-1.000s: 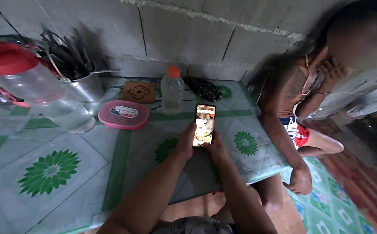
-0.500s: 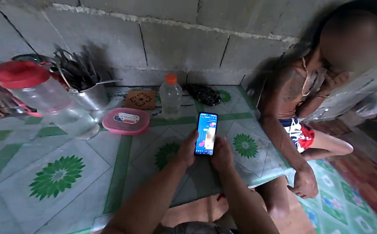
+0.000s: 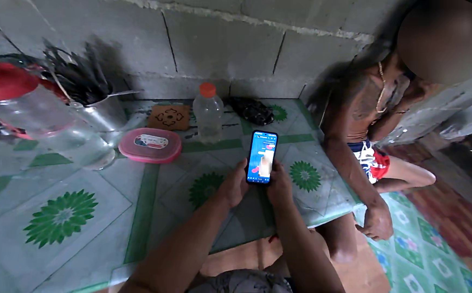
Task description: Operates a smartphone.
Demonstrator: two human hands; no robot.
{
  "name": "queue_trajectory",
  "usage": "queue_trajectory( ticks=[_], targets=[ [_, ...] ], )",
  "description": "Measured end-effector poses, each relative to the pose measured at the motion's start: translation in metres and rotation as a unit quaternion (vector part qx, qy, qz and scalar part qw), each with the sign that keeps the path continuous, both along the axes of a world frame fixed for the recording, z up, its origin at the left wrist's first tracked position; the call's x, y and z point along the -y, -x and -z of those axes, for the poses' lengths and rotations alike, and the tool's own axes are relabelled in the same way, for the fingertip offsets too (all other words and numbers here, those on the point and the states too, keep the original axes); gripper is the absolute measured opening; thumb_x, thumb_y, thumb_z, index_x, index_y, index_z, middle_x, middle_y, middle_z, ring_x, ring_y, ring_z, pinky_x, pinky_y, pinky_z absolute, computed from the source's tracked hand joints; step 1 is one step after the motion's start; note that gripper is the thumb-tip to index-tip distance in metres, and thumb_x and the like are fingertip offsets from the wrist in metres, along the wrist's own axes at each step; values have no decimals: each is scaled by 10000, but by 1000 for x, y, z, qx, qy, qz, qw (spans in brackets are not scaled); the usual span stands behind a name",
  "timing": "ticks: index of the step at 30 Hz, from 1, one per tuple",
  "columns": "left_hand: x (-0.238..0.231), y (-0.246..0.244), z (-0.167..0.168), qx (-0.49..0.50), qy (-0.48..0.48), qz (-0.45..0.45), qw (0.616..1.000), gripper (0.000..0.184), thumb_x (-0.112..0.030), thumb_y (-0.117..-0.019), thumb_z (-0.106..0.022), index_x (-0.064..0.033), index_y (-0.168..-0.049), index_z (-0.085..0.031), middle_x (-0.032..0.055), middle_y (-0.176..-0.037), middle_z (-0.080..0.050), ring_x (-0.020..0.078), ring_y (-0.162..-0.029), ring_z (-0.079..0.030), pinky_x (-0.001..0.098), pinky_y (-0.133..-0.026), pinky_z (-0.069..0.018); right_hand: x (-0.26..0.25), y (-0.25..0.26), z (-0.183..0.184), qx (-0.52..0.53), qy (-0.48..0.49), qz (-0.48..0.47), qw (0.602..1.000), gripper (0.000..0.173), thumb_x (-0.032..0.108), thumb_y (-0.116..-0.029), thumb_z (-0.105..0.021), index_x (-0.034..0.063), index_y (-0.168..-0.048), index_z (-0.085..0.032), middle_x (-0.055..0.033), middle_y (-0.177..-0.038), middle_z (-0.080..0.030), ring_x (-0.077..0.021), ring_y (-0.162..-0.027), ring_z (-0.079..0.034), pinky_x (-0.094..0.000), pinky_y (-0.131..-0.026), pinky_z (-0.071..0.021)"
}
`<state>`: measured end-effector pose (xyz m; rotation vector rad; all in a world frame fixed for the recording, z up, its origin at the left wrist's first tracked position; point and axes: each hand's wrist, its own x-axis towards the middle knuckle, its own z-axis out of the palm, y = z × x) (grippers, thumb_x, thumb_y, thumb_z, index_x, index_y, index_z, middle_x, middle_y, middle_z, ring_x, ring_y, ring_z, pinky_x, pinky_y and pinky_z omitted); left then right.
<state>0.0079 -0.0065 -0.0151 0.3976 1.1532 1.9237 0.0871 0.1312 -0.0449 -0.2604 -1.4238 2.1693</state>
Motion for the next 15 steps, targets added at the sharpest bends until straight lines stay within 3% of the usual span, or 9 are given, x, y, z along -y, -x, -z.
queue_trajectory(
  ticks=[3, 5, 9, 15],
  targets=[
    [3, 6, -3, -18, -7, -36, 999, 619, -456, -1112, -105, -63, -1525, -345, 149, -1389, -588, 239, -1246, -609, 433, -1030, -528, 0, -1, -2, 14, -40, -85, 996, 930, -105, -750, -546, 1, -1585, -149, -198, -1440, -517, -220, -1222, -621, -399, -1015, -552],
    [4, 11, -2, -21, 0, -40, 999, 624, -456, -1110, -84, -71, -1519, -357, 147, -1381, -594, 237, -1236, -614, 435, -1019, -533, 3, -2, -5, 43, -61, -112, 991, 1055, -164, -727, -582, 49, -1612, -50, -206, -1482, -483, -227, -1257, -610, -400, -1036, -546],
    [4, 11, -6, 6, -4, -54, 999, 614, -463, -1114, -112, -59, -1483, -390, 154, -1333, -619, 252, -1177, -646, 440, -973, -556, 3, -1, -7, 76, -106, -103, 986, 1051, -173, -763, -621, 58, -1620, -56, -214, -1461, -511, -235, -1229, -636, -404, -1018, -565],
    [4, 9, -6, -6, -7, -50, 999, 623, -470, -1110, -103, -71, -1518, -353, 145, -1382, -590, 246, -1222, -624, 442, -1002, -542, 4, 0, -7, 76, -101, -90, 988, 988, -196, -826, -585, 42, -1621, -49, -224, -1450, -522, -239, -1212, -649, -394, -1012, -570]
  ],
)
